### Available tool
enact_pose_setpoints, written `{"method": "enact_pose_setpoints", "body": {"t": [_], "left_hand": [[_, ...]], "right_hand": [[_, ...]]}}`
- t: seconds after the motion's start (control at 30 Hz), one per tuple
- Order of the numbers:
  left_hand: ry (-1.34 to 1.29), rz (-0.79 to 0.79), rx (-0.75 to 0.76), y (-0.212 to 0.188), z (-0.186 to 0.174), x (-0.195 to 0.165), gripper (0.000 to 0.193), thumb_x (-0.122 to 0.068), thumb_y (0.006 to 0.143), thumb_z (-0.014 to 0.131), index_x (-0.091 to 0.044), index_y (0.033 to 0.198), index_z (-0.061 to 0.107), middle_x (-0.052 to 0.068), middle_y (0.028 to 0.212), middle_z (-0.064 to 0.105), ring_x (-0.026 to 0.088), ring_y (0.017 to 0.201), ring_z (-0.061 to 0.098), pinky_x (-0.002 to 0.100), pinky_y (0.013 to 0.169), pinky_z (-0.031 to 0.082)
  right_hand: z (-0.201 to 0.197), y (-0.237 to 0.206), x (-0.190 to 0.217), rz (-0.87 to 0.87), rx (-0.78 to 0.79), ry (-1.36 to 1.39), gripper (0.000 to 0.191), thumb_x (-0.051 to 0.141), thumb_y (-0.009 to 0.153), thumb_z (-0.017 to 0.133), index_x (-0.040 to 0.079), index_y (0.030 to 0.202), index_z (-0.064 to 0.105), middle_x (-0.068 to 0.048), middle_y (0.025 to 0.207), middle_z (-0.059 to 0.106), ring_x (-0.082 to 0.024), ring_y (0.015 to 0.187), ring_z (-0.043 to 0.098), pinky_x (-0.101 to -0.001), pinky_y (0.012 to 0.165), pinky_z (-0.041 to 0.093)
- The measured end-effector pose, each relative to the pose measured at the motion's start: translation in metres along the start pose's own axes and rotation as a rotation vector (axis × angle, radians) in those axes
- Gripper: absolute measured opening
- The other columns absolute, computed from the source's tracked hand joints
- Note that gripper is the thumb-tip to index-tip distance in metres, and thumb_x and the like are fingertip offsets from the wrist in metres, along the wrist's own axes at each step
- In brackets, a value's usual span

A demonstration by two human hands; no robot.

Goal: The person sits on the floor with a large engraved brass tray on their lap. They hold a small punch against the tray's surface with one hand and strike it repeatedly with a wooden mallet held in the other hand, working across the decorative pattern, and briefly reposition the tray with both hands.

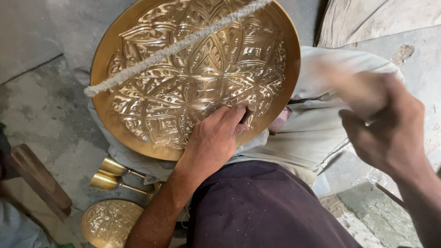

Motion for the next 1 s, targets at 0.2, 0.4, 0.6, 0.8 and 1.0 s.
{"method": "enact_pose_setpoints", "body": {"t": [0.2, 0.4, 0.6, 0.8, 1.0], "left_hand": [[0.029, 0.011, 0.006, 0.001, -0.001, -0.002, 0.033, -0.019, 0.097, 0.072, -0.006, 0.124, 0.058, 0.013, 0.091, 0.067, 0.03, 0.077, 0.073, 0.045, 0.063, 0.058], [0.024, -0.002, 0.012, 0.0, -0.003, -0.005, 0.029, -0.015, 0.098, 0.07, -0.007, 0.123, 0.058, 0.012, 0.092, 0.067, 0.028, 0.077, 0.074, 0.044, 0.063, 0.058], [-0.047, 0.067, -0.104, -0.01, -0.015, -0.015, 0.027, -0.016, 0.101, 0.069, -0.007, 0.122, 0.055, 0.013, 0.102, 0.067, 0.026, 0.085, 0.074, 0.037, 0.067, 0.062], [-0.061, 0.119, -0.007, -0.006, -0.009, -0.007, 0.03, -0.015, 0.098, 0.072, -0.007, 0.124, 0.058, 0.011, 0.095, 0.069, 0.028, 0.084, 0.073, 0.043, 0.068, 0.057], [-0.023, 0.113, 0.043, -0.004, 0.0, -0.002, 0.033, -0.017, 0.098, 0.072, -0.005, 0.124, 0.057, 0.011, 0.095, 0.067, 0.025, 0.078, 0.072, 0.041, 0.064, 0.058]], "right_hand": [[0.018, -0.004, -0.009, 0.133, 0.159, -0.294, 0.031, 0.008, 0.096, 0.067, 0.012, 0.126, 0.063, -0.008, 0.104, 0.072, -0.025, 0.085, 0.07, -0.043, 0.077, 0.059], [0.011, -0.008, 0.001, 0.032, 0.076, -0.321, 0.03, -0.003, 0.092, 0.065, 0.004, 0.121, 0.068, -0.017, 0.099, 0.073, -0.033, 0.083, 0.071, -0.0465, 0.075, 0.059], [-0.008, -0.012, 0.014, 0.026, -0.049, -0.132, 0.042, -0.002, 0.089, 0.071, -0.008, 0.13, 0.06, -0.026, 0.107, 0.07, -0.036, 0.092, 0.073, -0.0448, 0.08, 0.061], [-0.002, -0.023, 0.003, 0.061, -0.024, -0.03, 0.055, -0.006, 0.082, 0.072, -0.019, 0.132, 0.054, -0.032, 0.104, 0.069, -0.037, 0.087, 0.073, -0.0427, 0.072, 0.062], [0.002, -0.018, 0.008, -0.123, -0.061, 0.258, 0.044, -0.001, 0.087, 0.076, -0.01, 0.125, 0.056, -0.028, 0.108, 0.067, -0.031, 0.097, 0.071, -0.0394, 0.083, 0.062]]}}
Point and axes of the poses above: each hand's wrist, its own y-axis towards the middle knuckle, its own z-axis out of the palm, x = y × z, the point moved 8 cm from there along y, towards the middle knuckle
